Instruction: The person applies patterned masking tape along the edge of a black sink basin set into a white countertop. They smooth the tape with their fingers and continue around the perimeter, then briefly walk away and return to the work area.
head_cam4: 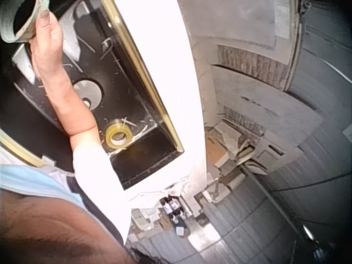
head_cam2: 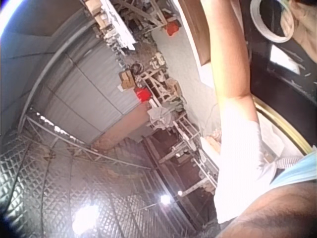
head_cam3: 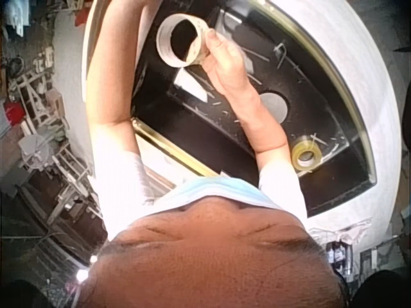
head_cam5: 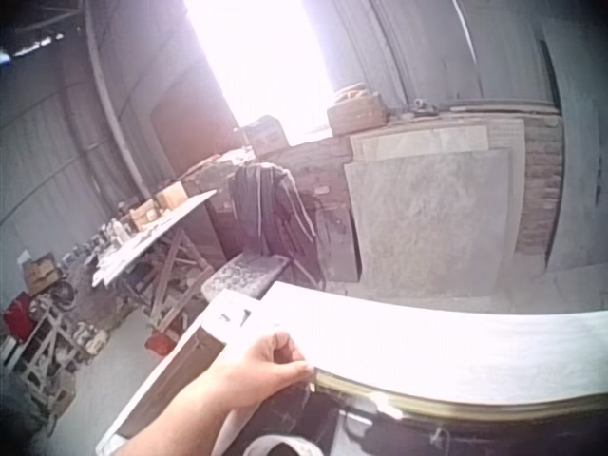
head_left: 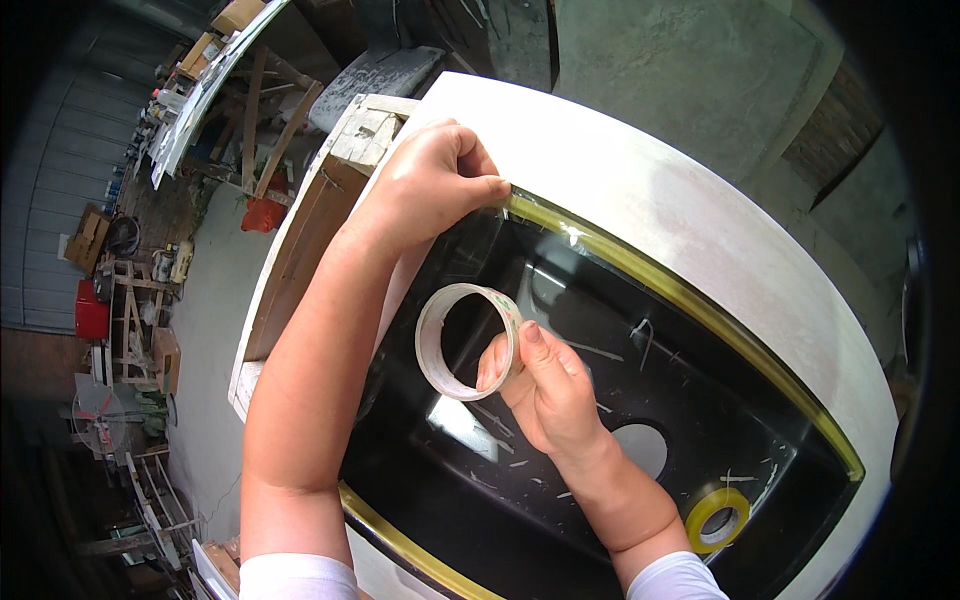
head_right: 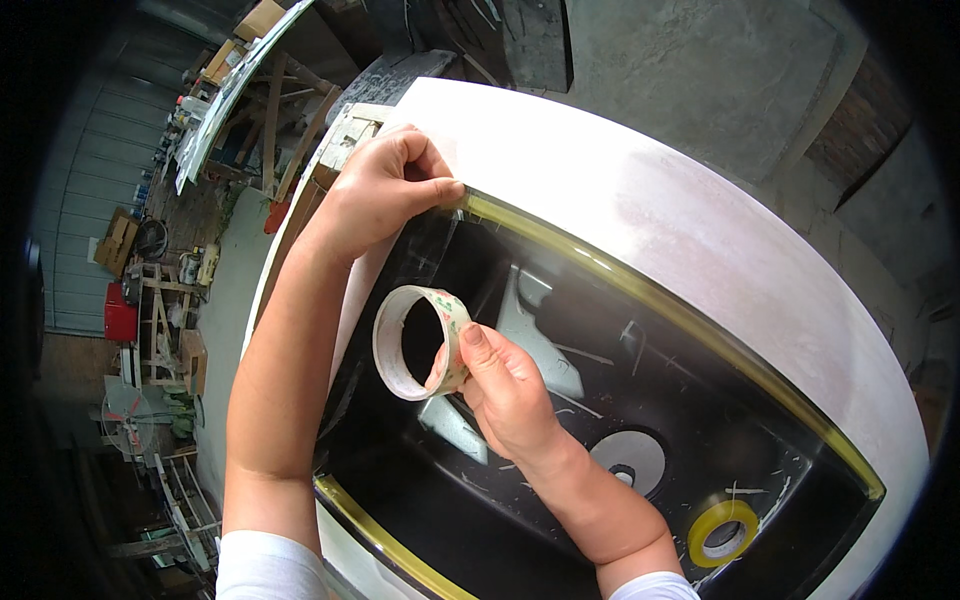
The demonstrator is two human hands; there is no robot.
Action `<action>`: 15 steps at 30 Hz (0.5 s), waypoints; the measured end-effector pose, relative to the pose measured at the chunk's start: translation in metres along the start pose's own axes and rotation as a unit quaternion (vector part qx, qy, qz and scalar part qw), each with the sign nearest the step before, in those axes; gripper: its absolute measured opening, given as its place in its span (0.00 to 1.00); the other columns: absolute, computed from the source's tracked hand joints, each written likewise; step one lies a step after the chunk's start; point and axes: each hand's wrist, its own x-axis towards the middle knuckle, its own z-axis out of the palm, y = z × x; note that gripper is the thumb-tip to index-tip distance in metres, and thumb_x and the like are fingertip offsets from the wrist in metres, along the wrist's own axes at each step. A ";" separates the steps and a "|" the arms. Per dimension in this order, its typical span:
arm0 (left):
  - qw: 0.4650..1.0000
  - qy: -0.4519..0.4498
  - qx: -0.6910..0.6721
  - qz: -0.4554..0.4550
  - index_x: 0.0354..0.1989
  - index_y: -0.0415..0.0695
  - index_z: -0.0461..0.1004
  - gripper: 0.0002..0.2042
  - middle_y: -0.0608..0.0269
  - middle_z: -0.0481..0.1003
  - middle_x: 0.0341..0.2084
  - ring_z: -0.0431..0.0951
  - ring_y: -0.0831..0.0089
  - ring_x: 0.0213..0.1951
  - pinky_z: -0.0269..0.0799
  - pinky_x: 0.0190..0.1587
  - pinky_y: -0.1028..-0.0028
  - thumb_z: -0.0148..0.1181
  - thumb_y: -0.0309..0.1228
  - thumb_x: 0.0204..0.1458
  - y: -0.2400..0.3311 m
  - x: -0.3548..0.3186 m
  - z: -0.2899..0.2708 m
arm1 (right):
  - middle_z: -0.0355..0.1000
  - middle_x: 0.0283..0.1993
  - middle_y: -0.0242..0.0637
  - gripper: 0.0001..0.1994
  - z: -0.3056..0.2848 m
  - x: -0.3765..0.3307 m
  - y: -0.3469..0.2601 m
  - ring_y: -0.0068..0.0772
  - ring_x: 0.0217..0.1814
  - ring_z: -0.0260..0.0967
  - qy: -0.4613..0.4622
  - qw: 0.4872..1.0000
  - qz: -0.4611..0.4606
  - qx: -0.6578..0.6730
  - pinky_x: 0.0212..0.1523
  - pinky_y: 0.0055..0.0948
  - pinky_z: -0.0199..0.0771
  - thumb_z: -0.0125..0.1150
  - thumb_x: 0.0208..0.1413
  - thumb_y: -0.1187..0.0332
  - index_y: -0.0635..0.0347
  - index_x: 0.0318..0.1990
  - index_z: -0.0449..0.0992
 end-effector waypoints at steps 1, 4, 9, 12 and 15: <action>1.000 0.003 0.003 0.002 0.27 0.39 0.74 0.08 0.67 0.72 0.29 0.72 0.82 0.30 0.71 0.35 0.80 0.71 0.25 0.48 0.000 0.000 0.001 | 0.71 0.31 0.39 0.21 0.001 0.001 -0.002 0.32 0.36 0.69 0.000 1.000 0.008 0.018 0.44 0.32 0.70 0.38 0.73 0.55 0.61 0.35 0.72; 0.999 0.023 0.038 0.025 0.25 0.39 0.74 0.09 0.67 0.71 0.28 0.72 0.82 0.29 0.71 0.34 0.80 0.71 0.25 0.48 -0.003 -0.002 0.001 | 0.71 0.30 0.39 0.21 0.000 0.000 -0.002 0.32 0.35 0.69 -0.013 0.997 0.045 0.063 0.42 0.32 0.71 0.39 0.73 0.56 0.60 0.34 0.71; 0.997 0.033 0.054 0.037 0.25 0.40 0.74 0.10 0.68 0.71 0.28 0.71 0.82 0.29 0.69 0.33 0.80 0.72 0.27 0.48 -0.004 -0.002 0.005 | 0.72 0.31 0.40 0.20 0.011 -0.019 0.019 0.30 0.35 0.68 -0.039 0.987 0.145 0.056 0.41 0.30 0.69 0.39 0.73 0.57 0.62 0.36 0.72; 0.999 0.019 0.028 0.016 0.27 0.41 0.75 0.10 0.69 0.71 0.28 0.70 0.82 0.29 0.68 0.33 0.80 0.73 0.29 0.49 -0.004 -0.002 0.002 | 0.70 0.30 0.41 0.23 0.014 -0.016 0.006 0.31 0.35 0.67 -0.008 0.996 0.085 0.023 0.41 0.30 0.68 0.37 0.73 0.54 0.62 0.34 0.71; 1.000 -0.005 -0.014 -0.008 0.30 0.41 0.76 0.10 0.71 0.71 0.27 0.68 0.83 0.29 0.67 0.34 0.80 0.71 0.33 0.52 0.002 -0.002 0.000 | 0.69 0.29 0.41 0.24 0.013 -0.017 -0.004 0.31 0.34 0.66 0.015 0.998 0.060 -0.004 0.39 0.30 0.68 0.37 0.73 0.53 0.63 0.34 0.71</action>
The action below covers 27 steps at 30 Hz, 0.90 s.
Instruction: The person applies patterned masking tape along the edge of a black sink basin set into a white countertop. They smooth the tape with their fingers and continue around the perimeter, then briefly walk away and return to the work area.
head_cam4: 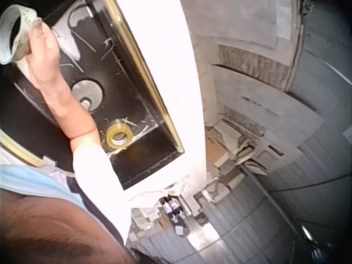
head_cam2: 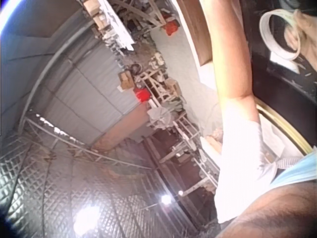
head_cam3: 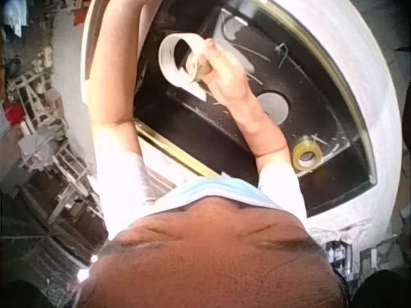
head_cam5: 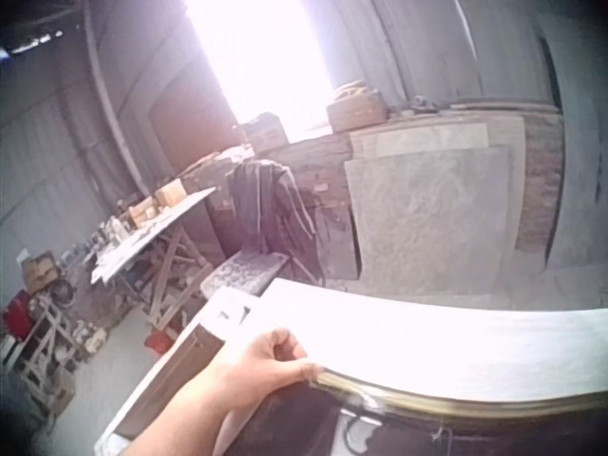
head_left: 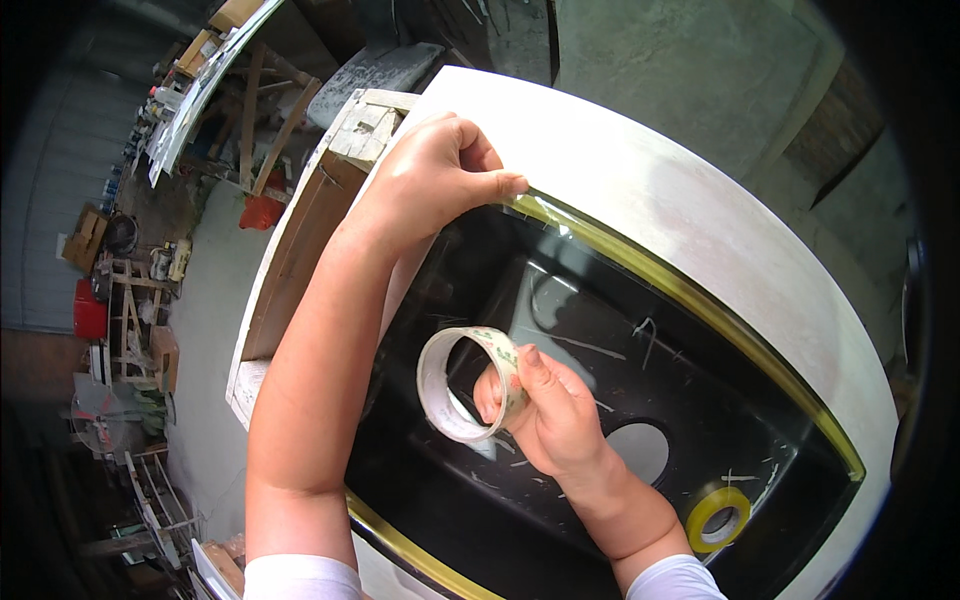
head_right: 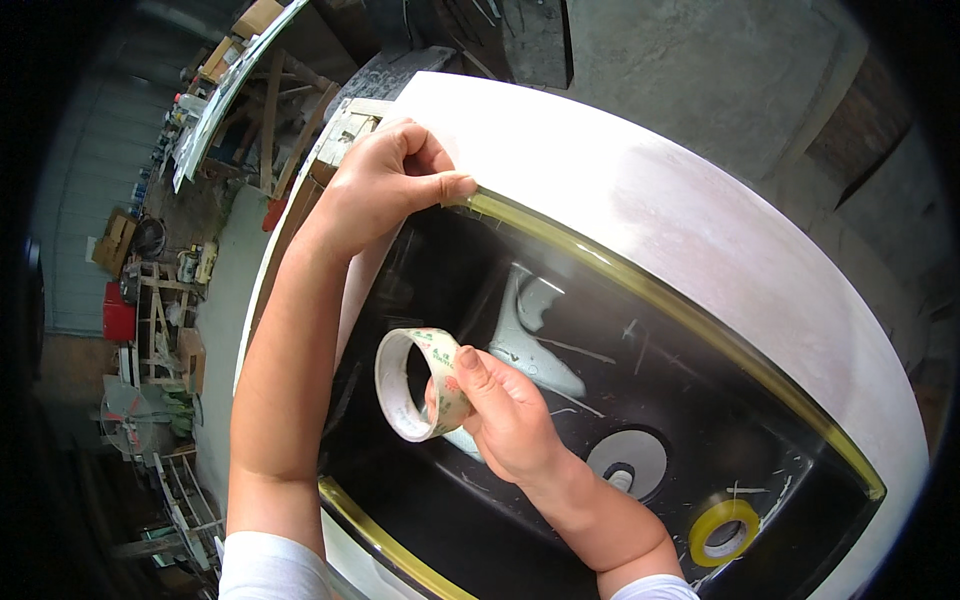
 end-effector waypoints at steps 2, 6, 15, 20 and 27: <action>1.000 -0.007 0.004 0.019 0.32 0.41 0.76 0.11 0.72 0.71 0.27 0.67 0.84 0.30 0.66 0.35 0.81 0.67 0.36 0.56 0.004 -0.001 -0.001 | 0.69 0.29 0.41 0.24 0.002 -0.003 -0.006 0.30 0.33 0.65 0.017 1.000 -0.006 -0.010 0.39 0.30 0.67 0.37 0.73 0.53 0.63 0.34 0.71; 0.998 -0.004 -0.027 0.048 0.35 0.42 0.78 0.13 0.72 0.72 0.28 0.66 0.84 0.33 0.65 0.39 0.81 0.58 0.39 0.63 -0.011 0.006 0.000 | 0.68 0.28 0.40 0.24 -0.004 -0.005 -0.009 0.31 0.32 0.65 0.022 0.999 -0.037 -0.020 0.39 0.30 0.67 0.37 0.73 0.53 0.63 0.33 0.70; 1.000 0.010 -0.027 0.006 0.35 0.41 0.78 0.09 0.72 0.71 0.29 0.68 0.84 0.35 0.67 0.40 0.81 0.62 0.34 0.60 -0.011 -0.006 -0.004 | 0.67 0.29 0.39 0.25 -0.011 -0.005 -0.015 0.31 0.34 0.64 0.037 0.998 -0.041 -0.032 0.40 0.30 0.66 0.36 0.73 0.53 0.64 0.33 0.70; 0.996 0.033 0.041 0.069 0.33 0.40 0.78 0.07 0.71 0.68 0.33 0.69 0.84 0.33 0.68 0.37 0.82 0.70 0.23 0.48 -0.013 -0.015 0.002 | 0.67 0.29 0.38 0.24 -0.013 -0.005 -0.012 0.31 0.34 0.64 0.040 0.998 -0.041 -0.025 0.40 0.30 0.66 0.37 0.73 0.53 0.64 0.34 0.70; 0.991 0.100 0.051 0.073 0.27 0.37 0.75 0.08 0.67 0.68 0.33 0.68 0.82 0.33 0.68 0.35 0.79 0.70 0.24 0.48 -0.014 -0.018 0.012 | 0.67 0.29 0.39 0.23 -0.014 -0.004 -0.009 0.31 0.33 0.63 0.044 0.998 -0.040 -0.038 0.39 0.30 0.66 0.38 0.73 0.53 0.64 0.35 0.70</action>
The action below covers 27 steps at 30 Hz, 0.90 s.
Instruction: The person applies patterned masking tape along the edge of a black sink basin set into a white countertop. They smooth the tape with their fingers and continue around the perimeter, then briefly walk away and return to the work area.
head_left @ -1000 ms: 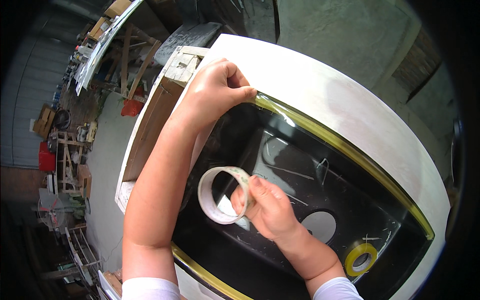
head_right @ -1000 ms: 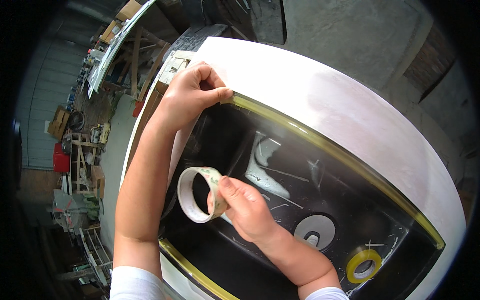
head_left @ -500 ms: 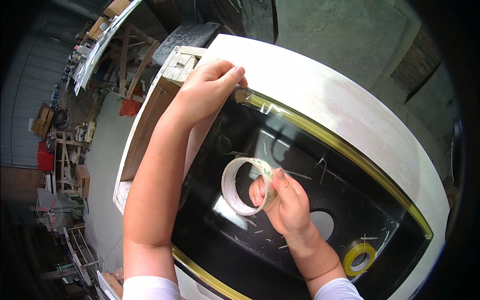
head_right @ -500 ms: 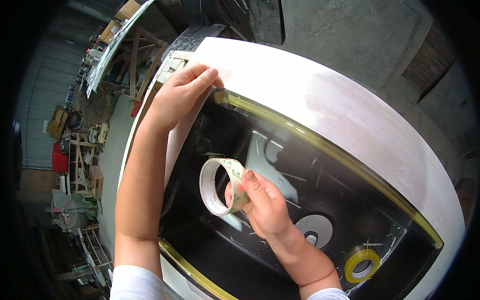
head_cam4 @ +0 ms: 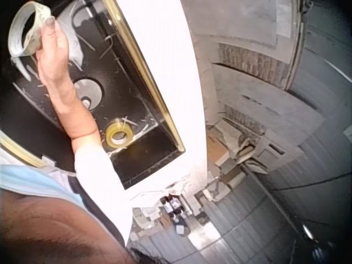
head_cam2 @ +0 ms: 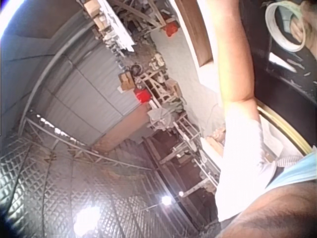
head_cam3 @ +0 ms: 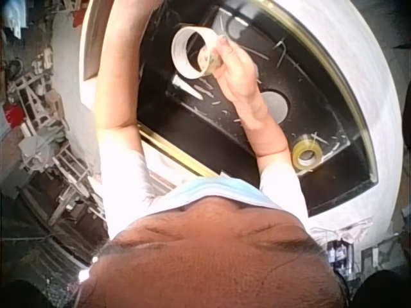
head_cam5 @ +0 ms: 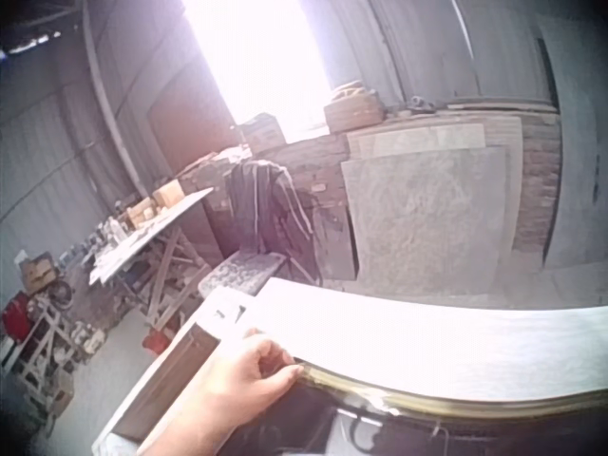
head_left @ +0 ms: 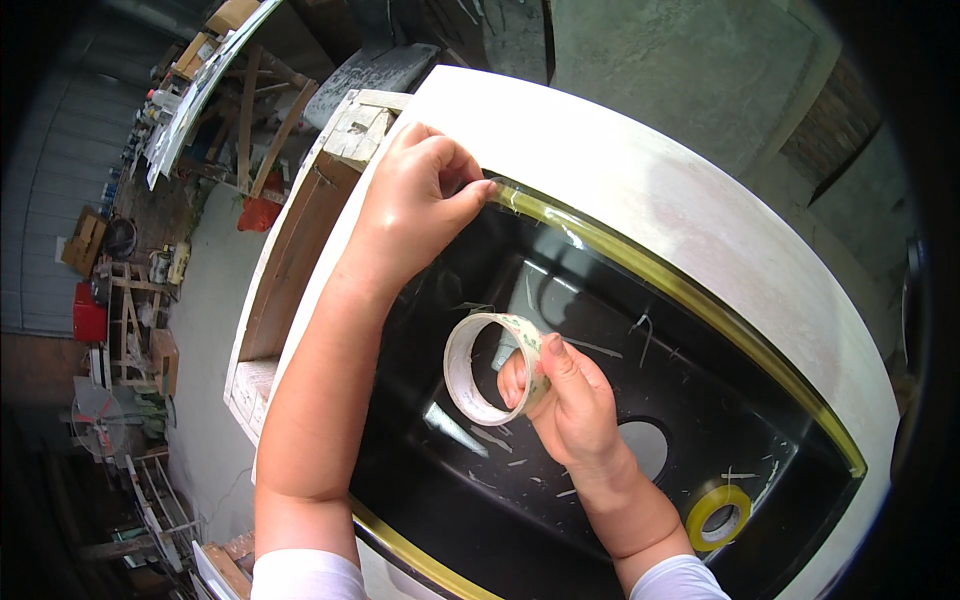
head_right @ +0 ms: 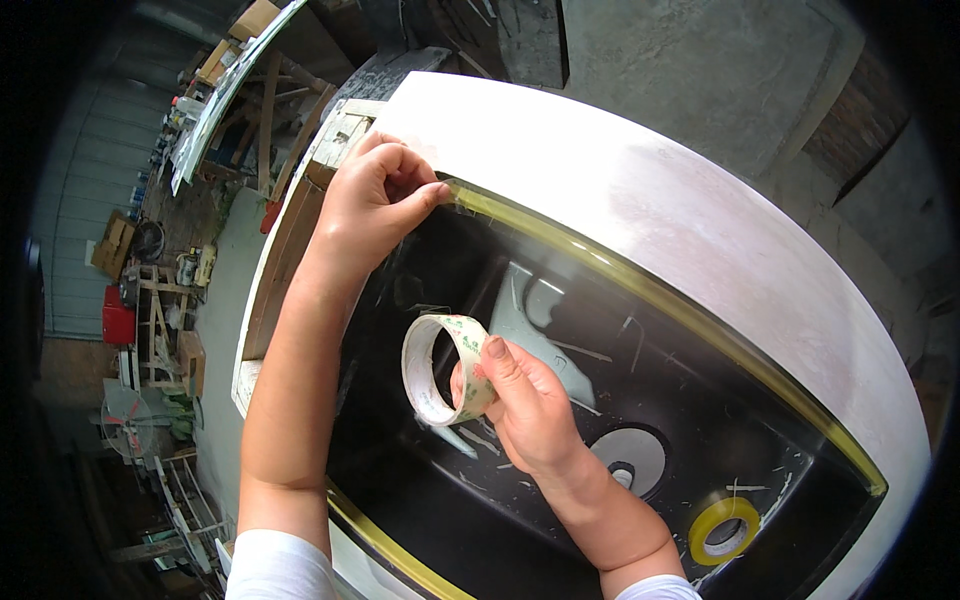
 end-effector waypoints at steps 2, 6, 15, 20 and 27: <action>0.998 0.031 0.049 0.039 0.26 0.36 0.76 0.08 0.61 0.70 0.32 0.72 0.72 0.33 0.71 0.36 0.73 0.70 0.24 0.44 0.001 -0.002 0.005 | 0.67 0.29 0.39 0.23 0.000 0.000 0.000 0.31 0.33 0.63 0.001 1.000 -0.002 -0.004 0.39 0.30 0.66 0.38 0.73 0.53 0.64 0.35 0.70; 0.993 0.061 0.085 0.060 0.24 0.36 0.75 0.09 0.60 0.69 0.30 0.70 0.71 0.31 0.70 0.34 0.73 0.71 0.24 0.45 0.002 -0.003 0.010 | 0.67 0.29 0.39 0.24 0.001 0.000 -0.001 0.31 0.33 0.63 -0.001 1.000 -0.006 -0.006 0.39 0.30 0.66 0.38 0.73 0.52 0.65 0.35 0.70; 0.989 0.096 0.098 0.054 0.21 0.36 0.72 0.11 0.61 0.69 0.27 0.69 0.72 0.30 0.69 0.31 0.74 0.72 0.23 0.44 0.004 0.000 0.013 | 0.68 0.29 0.40 0.24 -0.001 0.000 0.000 0.31 0.33 0.64 0.000 1.000 -0.007 -0.011 0.39 0.30 0.66 0.38 0.73 0.52 0.65 0.35 0.70; 0.989 0.104 0.091 0.054 0.20 0.36 0.72 0.11 0.60 0.69 0.27 0.70 0.72 0.30 0.69 0.31 0.74 0.72 0.22 0.44 0.003 0.000 0.015 | 0.67 0.29 0.39 0.24 -0.001 0.000 0.002 0.31 0.33 0.64 0.003 1.000 -0.002 -0.011 0.39 0.30 0.66 0.38 0.73 0.53 0.65 0.35 0.69; 0.984 0.117 0.128 0.040 0.23 0.37 0.69 0.13 0.60 0.68 0.27 0.68 0.70 0.29 0.69 0.32 0.72 0.72 0.22 0.44 0.006 0.000 0.015 | 0.67 0.29 0.39 0.24 -0.002 -0.002 -0.001 0.30 0.33 0.63 -0.004 1.000 -0.014 -0.003 0.39 0.30 0.66 0.37 0.73 0.53 0.65 0.35 0.70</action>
